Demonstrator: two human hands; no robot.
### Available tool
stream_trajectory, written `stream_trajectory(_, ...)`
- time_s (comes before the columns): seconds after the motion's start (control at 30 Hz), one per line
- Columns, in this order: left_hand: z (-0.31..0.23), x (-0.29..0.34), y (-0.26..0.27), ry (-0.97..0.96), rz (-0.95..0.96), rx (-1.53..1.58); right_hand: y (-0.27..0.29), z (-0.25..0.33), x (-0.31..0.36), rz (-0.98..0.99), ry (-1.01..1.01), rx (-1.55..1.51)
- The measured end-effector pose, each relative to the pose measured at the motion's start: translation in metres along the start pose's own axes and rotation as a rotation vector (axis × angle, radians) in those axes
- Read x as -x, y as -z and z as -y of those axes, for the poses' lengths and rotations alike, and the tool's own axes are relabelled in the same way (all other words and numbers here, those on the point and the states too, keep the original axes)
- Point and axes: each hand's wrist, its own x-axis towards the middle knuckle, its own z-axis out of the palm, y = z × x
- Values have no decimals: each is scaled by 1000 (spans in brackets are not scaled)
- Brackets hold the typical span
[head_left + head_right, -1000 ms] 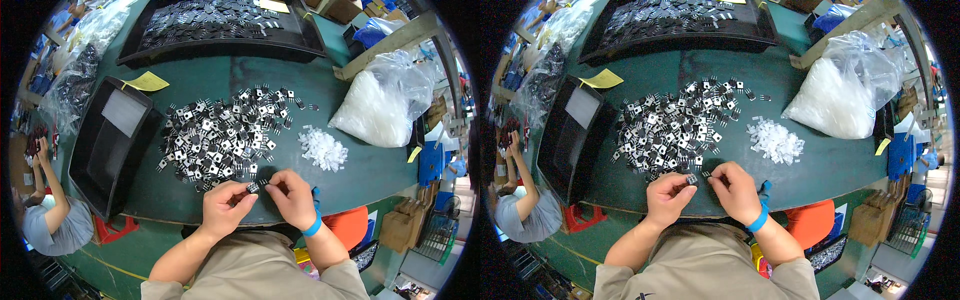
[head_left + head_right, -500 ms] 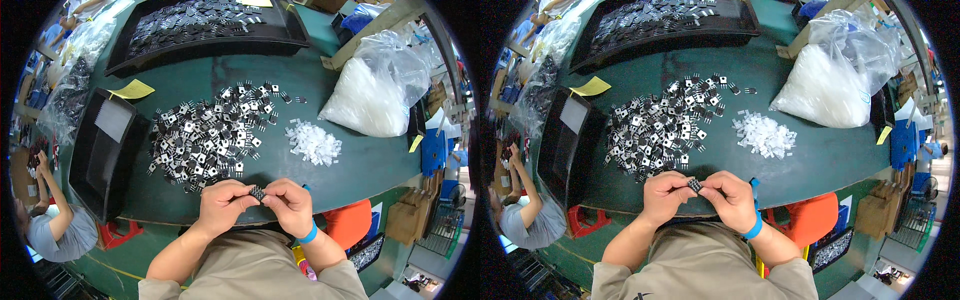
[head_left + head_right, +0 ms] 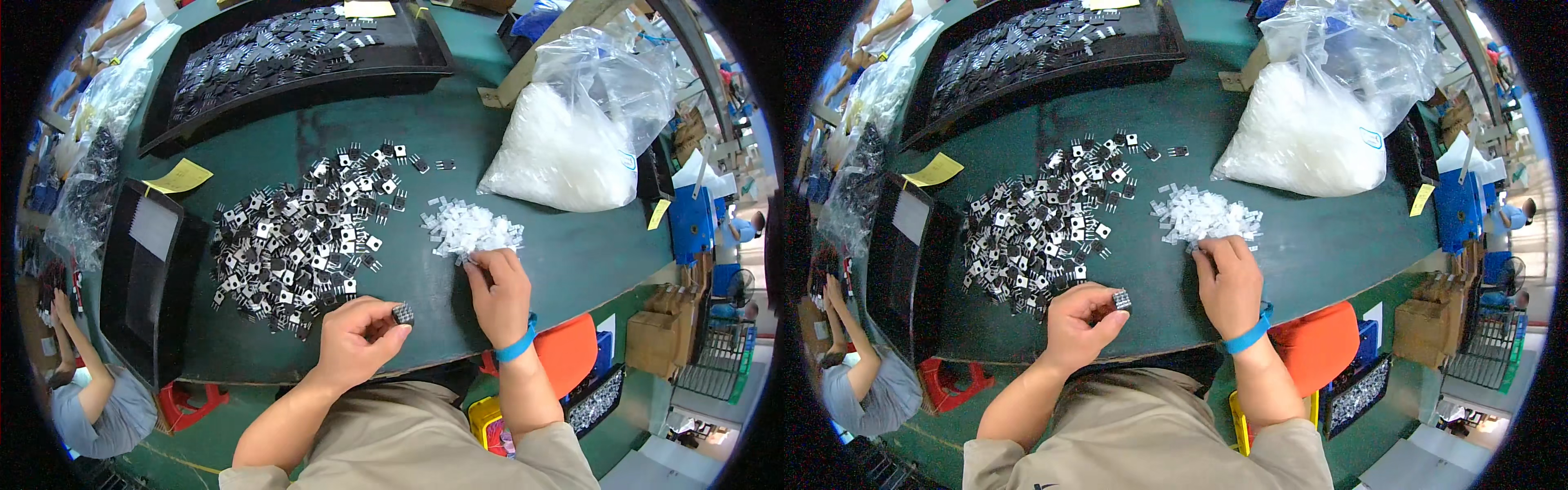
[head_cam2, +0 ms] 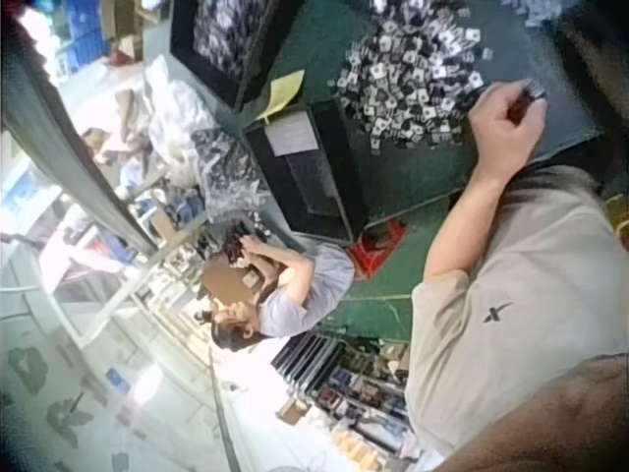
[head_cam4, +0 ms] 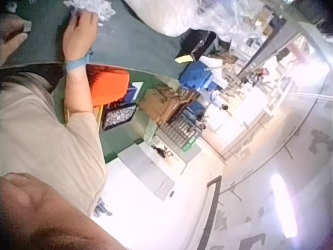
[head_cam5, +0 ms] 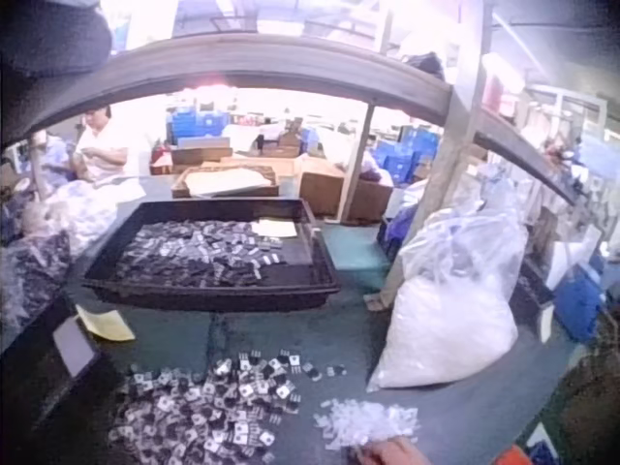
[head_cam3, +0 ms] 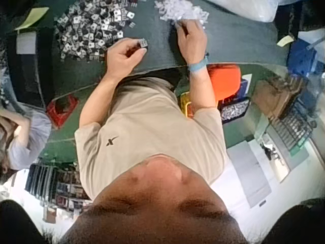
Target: The person picks up small black electronic components and white plastic pieces from a table and inserts the white pieces into the black components. The person then places the assembled units into a black tray. The person repeats this process continuously throughout the video.
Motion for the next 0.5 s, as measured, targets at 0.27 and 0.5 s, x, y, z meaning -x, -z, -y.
stream_trajectory(0.27,-2,-7,-3,15,16,4,-3,-11,-8,108,44,80)
stream_trajectory(0.5,-1,-7,1,-10,44,-13,5,-11,-15,184,89,98)
